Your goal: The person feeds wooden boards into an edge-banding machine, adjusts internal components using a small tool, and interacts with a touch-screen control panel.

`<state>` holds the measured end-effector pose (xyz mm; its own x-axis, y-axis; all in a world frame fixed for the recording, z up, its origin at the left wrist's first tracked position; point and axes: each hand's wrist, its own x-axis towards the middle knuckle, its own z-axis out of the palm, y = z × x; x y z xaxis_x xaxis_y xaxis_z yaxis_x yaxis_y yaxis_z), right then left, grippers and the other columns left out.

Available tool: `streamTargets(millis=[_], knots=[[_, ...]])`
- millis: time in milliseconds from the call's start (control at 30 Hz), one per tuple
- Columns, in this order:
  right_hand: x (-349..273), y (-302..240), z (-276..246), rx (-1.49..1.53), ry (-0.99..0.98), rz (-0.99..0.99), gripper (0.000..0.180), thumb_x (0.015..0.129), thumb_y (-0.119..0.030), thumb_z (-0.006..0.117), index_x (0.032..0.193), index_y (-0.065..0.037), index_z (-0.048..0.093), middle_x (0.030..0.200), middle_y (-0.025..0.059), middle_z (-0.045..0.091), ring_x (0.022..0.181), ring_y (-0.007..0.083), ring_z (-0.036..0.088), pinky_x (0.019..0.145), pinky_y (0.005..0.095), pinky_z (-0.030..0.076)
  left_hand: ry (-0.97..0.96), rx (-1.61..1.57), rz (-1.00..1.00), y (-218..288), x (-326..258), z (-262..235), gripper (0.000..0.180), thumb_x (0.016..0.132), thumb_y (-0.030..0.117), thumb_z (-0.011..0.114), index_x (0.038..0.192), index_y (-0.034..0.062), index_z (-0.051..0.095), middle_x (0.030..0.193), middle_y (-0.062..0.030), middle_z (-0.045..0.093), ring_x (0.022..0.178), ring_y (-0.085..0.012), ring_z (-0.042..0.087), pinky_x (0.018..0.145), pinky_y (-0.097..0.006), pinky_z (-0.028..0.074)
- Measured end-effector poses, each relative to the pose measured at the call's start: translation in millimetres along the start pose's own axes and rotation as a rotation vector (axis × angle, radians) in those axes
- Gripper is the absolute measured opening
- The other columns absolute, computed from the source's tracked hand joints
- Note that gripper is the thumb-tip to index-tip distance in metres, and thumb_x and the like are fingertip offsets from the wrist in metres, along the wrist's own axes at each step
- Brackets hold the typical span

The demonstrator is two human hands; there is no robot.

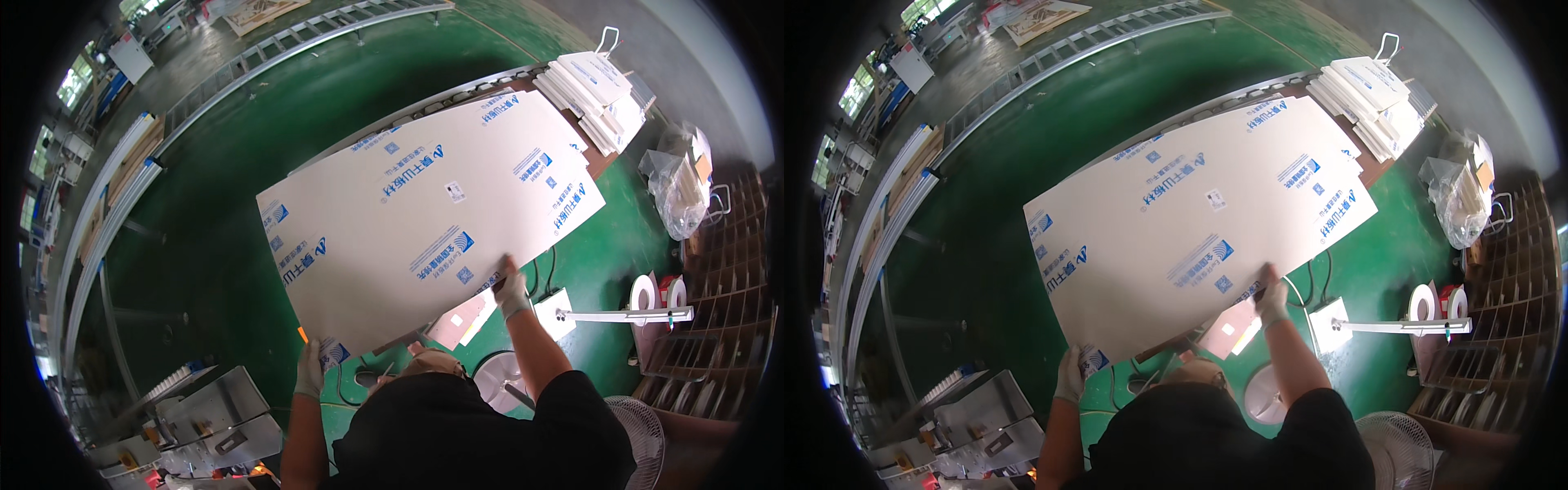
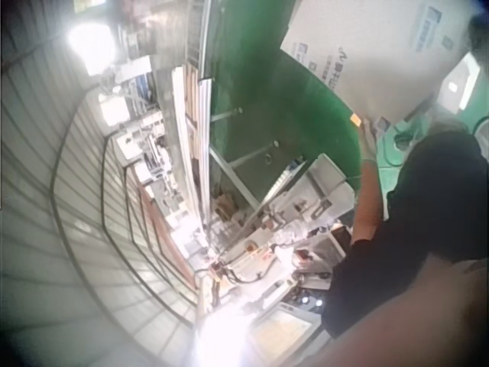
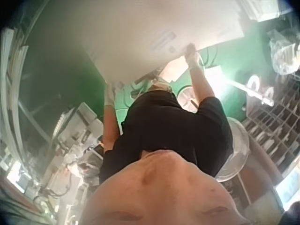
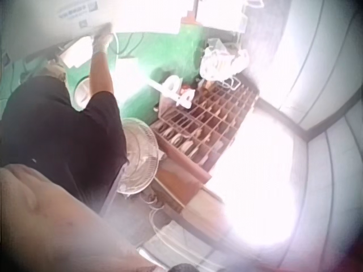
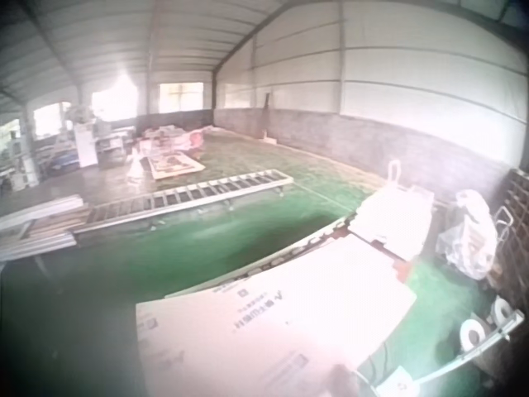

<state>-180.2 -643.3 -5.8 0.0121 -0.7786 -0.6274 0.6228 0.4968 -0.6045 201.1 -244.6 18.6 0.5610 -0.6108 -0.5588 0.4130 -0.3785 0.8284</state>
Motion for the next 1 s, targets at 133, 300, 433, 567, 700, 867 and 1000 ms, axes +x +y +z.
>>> streamTargets(millis=[133,300,433,567,700,867,1000], knots=[[35,-35,2,-0.184,0.371,-0.136,0.053,0.098,-0.042,0.072,0.136,-0.008,0.057,0.12,0.0058,0.065,0.106,0.0244,0.065,0.09,0.0428,0.058,0.096,0.038,0.013,12,8,4,0.049,0.11,0.043,0.049,0.125,-0.0022,0.06,0.113,-0.0091,0.066,0.101,-0.0158,0.063,0.088,-0.032,0.054],[-5,-11,-17,-0.211,0.309,-0.071,0.051,0.095,-0.048,0.074,0.131,-0.014,0.061,0.117,0.0008,0.064,0.104,0.019,0.063,0.083,0.0356,0.057,0.274,-0.071,0.02,39,-1,5,0.044,0.109,0.039,0.054,0.122,-0.0023,0.062,0.112,-0.0112,0.068,0.094,-0.0171,0.066,0.083,-0.031,0.057],[-23,4,-41,-0.159,0.389,-0.001,0.036,0.094,-0.051,0.073,0.114,-0.021,0.068,0.088,-0.0053,0.063,0.07,0.0141,0.059,0.055,0.0311,0.048,0.357,-0.227,-0.088,56,-10,3,0.042,0.107,0.042,0.054,0.116,0.0022,0.064,0.103,-0.011,0.071,0.08,-0.0155,0.065,0.065,-0.028,0.052],[-13,-9,-58,-0.37,-0.074,-0.028,0.038,0.099,-0.059,0.061,0.102,-0.022,0.068,0.08,-0.0059,0.063,0.067,0.0122,0.058,0.058,0.0299,0.048,0.331,-0.268,-0.046,49,-21,-5,0.037,0.106,0.044,0.052,0.108,0.0093,0.065,0.089,-0.006,0.072,0.057,-0.0096,0.052,0.048,-0.027,0.037],[-5,-17,-62,-0.354,0.125,0.062,0.037,0.102,-0.06,0.055,0.098,-0.026,0.069,0.079,-0.01,0.066,0.065,0.0104,0.061,0.05,0.0293,0.047,0.265,-0.791,-0.053,32,-25,-17,0.053,0.109,0.046,0.042,0.132,0.0041,0.063,0.129,-0.0132,0.068,0.113,-0.0243,0.063,0.096,-0.04,0.052],[-20,-32,-59,-0.439,-0.104,0.228,0.041,0.101,-0.064,0.053,0.092,-0.025,0.061,0.061,-0.0074,0.048,0.052,0.0103,0.048,0.042,0.0269,0.038,0.418,-1.149,-0.165,12,-22,-6,0.047,0.104,0.047,0.051,0.119,0.0064,0.07,0.117,-0.0089,0.072,0.099,-0.0258,0.068,0.089,-0.043,0.055],[-39,-91,-37,-0.983,-0.421,0.713,0.053,0.097,-0.073,0.052,0.104,-0.022,0.065,0.058,0.0002,0.045,0.049,0.0147,0.045,0.044,0.0268,0.035,0.444,-1.13,-0.058,1,-24,-6,0.036,0.097,0.041,0.068,0.113,0.0101,0.073,0.105,-0.0066,0.074,0.086,-0.0207,0.071,0.076,-0.038,0.058]])
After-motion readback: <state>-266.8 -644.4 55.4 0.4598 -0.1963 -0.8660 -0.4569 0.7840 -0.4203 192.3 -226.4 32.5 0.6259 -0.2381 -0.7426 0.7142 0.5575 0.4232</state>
